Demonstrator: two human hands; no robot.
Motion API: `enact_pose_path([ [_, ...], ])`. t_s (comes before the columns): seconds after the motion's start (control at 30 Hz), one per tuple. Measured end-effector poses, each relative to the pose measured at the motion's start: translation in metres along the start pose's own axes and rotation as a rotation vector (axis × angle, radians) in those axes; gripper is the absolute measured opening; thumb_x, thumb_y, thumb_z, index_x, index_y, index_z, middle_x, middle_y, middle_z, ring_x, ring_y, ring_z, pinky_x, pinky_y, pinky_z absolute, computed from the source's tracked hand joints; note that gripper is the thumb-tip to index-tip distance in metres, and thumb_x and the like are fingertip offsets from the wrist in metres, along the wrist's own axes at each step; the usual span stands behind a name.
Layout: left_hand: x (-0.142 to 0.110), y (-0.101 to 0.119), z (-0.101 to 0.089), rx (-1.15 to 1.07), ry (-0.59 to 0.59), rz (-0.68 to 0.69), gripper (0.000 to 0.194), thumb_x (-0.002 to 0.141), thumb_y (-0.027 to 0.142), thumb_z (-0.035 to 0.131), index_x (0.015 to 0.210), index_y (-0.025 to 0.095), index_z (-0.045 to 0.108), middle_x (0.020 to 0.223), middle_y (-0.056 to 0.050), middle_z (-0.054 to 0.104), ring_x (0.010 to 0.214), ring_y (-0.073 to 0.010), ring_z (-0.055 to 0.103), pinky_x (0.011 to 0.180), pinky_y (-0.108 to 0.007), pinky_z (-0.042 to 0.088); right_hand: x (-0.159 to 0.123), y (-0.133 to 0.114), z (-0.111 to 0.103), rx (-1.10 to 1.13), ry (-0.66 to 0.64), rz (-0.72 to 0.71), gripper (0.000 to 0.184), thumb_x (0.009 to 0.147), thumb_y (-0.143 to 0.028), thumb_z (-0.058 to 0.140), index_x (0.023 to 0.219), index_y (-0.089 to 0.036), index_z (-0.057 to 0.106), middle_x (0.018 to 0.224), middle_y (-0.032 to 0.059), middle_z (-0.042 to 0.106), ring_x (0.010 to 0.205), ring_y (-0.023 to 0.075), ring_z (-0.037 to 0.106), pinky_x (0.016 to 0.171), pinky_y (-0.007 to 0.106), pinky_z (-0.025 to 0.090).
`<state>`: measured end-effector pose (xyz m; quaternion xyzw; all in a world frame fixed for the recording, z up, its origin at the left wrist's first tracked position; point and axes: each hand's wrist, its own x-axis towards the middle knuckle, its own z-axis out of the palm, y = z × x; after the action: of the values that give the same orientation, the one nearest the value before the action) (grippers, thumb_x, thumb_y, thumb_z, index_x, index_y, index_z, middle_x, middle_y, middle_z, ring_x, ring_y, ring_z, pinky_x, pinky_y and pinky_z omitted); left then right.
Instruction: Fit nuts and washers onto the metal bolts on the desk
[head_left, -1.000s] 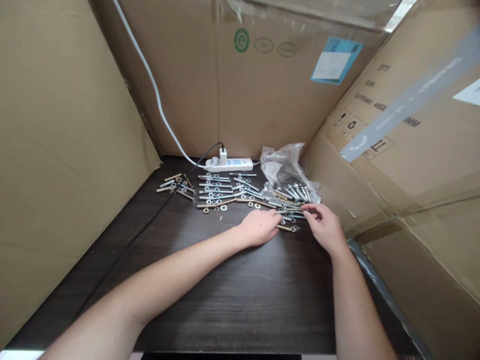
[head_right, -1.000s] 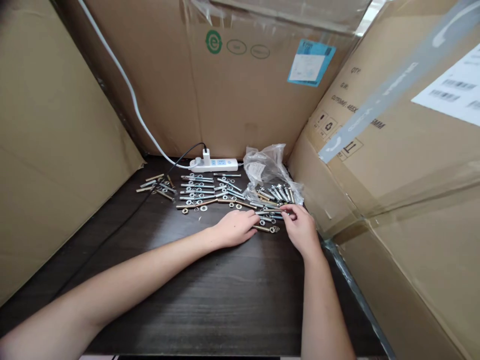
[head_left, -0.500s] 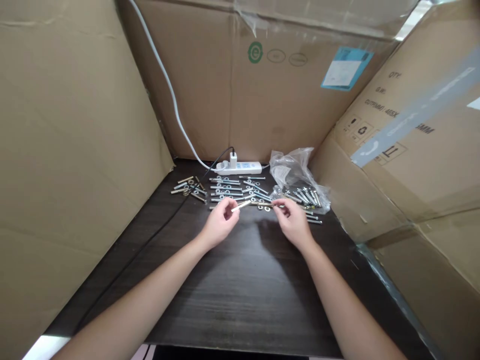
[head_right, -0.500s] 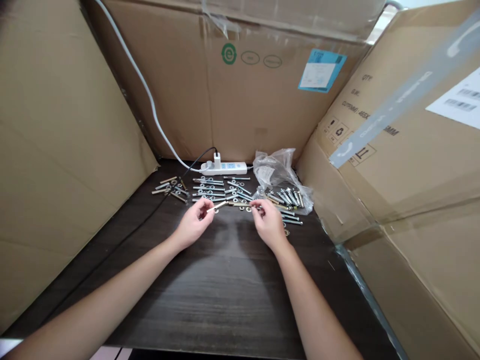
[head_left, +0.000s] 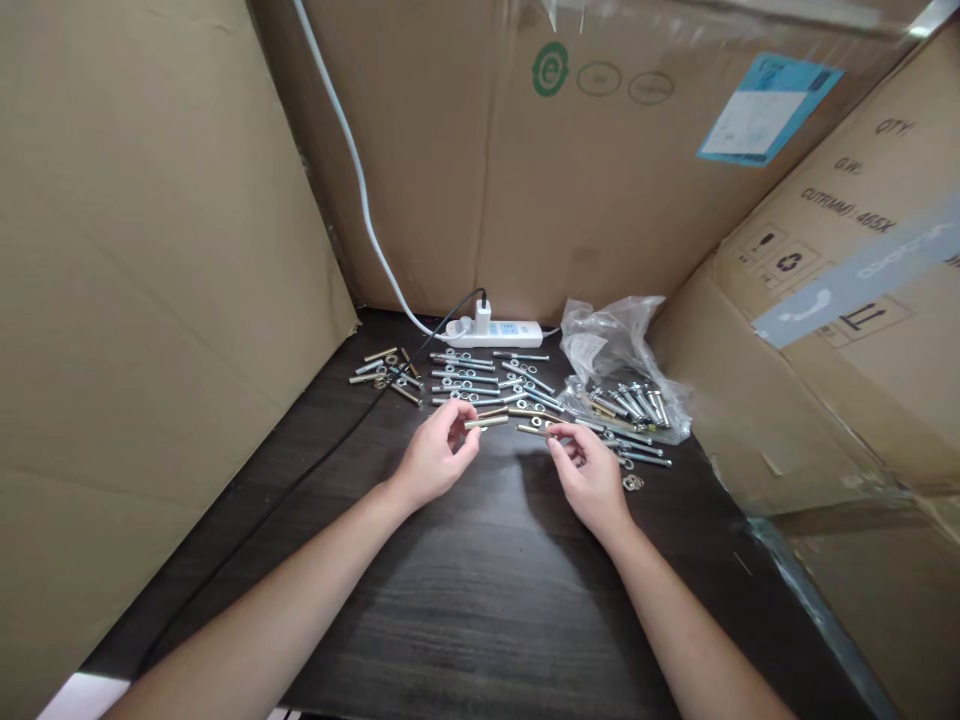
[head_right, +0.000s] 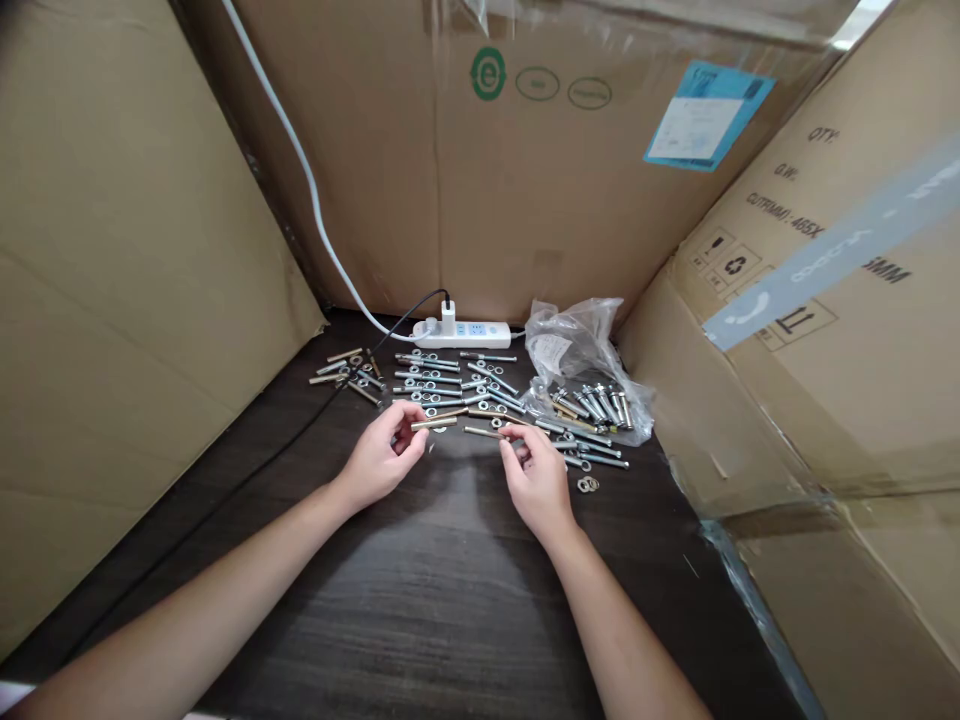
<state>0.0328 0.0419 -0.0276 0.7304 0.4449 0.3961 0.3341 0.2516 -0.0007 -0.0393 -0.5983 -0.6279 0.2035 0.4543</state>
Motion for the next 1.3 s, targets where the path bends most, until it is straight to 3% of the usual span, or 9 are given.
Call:
enact_pose_path([
  [0.4, -0.003, 0.007, 0.000, 0.097, -0.086, 0.068, 0.010, 0.086, 0.026, 0.049, 0.092, 0.019, 0.051, 0.076, 0.001, 0.050, 0.061, -0.0094, 0.044, 0.056, -0.021, 0.037, 0.000, -0.005, -0.007, -0.124, 0.003, -0.095, 0.018, 0.087, -0.027, 0.050, 0.097, -0.020, 0.064, 0.086, 0.0051, 0.060, 0.061, 0.0142, 0.051, 0.060, 0.028, 0.043],
  [0.87, -0.005, 0.007, 0.005, 0.089, -0.160, 0.128, 0.012, 0.089, 0.027, 0.049, 0.095, 0.018, 0.055, 0.083, -0.002, 0.056, 0.070, -0.0127, 0.051, 0.064, -0.025, 0.042, -0.009, -0.022, 0.000, -0.049, -0.064, -0.136, 0.016, 0.083, -0.021, 0.054, 0.096, -0.021, 0.062, 0.083, 0.0023, 0.062, 0.054, 0.0116, 0.050, 0.055, 0.026, 0.044],
  [1.17, -0.008, 0.010, 0.007, 0.050, -0.201, 0.088, 0.013, 0.087, 0.028, 0.053, 0.093, 0.018, 0.058, 0.083, -0.001, 0.061, 0.069, -0.0123, 0.053, 0.062, -0.023, 0.041, -0.014, -0.024, 0.003, -0.049, -0.146, -0.143, 0.025, 0.083, -0.022, 0.057, 0.107, -0.022, 0.063, 0.090, 0.0035, 0.062, 0.055, 0.0109, 0.050, 0.056, 0.026, 0.046],
  [1.3, -0.009, 0.016, 0.010, -0.042, -0.209, 0.049, 0.014, 0.086, 0.028, 0.055, 0.094, 0.017, 0.059, 0.080, 0.000, 0.060, 0.066, -0.0113, 0.051, 0.060, -0.023, 0.041, -0.014, -0.024, 0.003, -0.069, -0.169, -0.142, 0.019, 0.085, -0.025, 0.056, 0.100, -0.023, 0.067, 0.088, 0.0039, 0.063, 0.057, 0.0120, 0.052, 0.058, 0.027, 0.045],
])
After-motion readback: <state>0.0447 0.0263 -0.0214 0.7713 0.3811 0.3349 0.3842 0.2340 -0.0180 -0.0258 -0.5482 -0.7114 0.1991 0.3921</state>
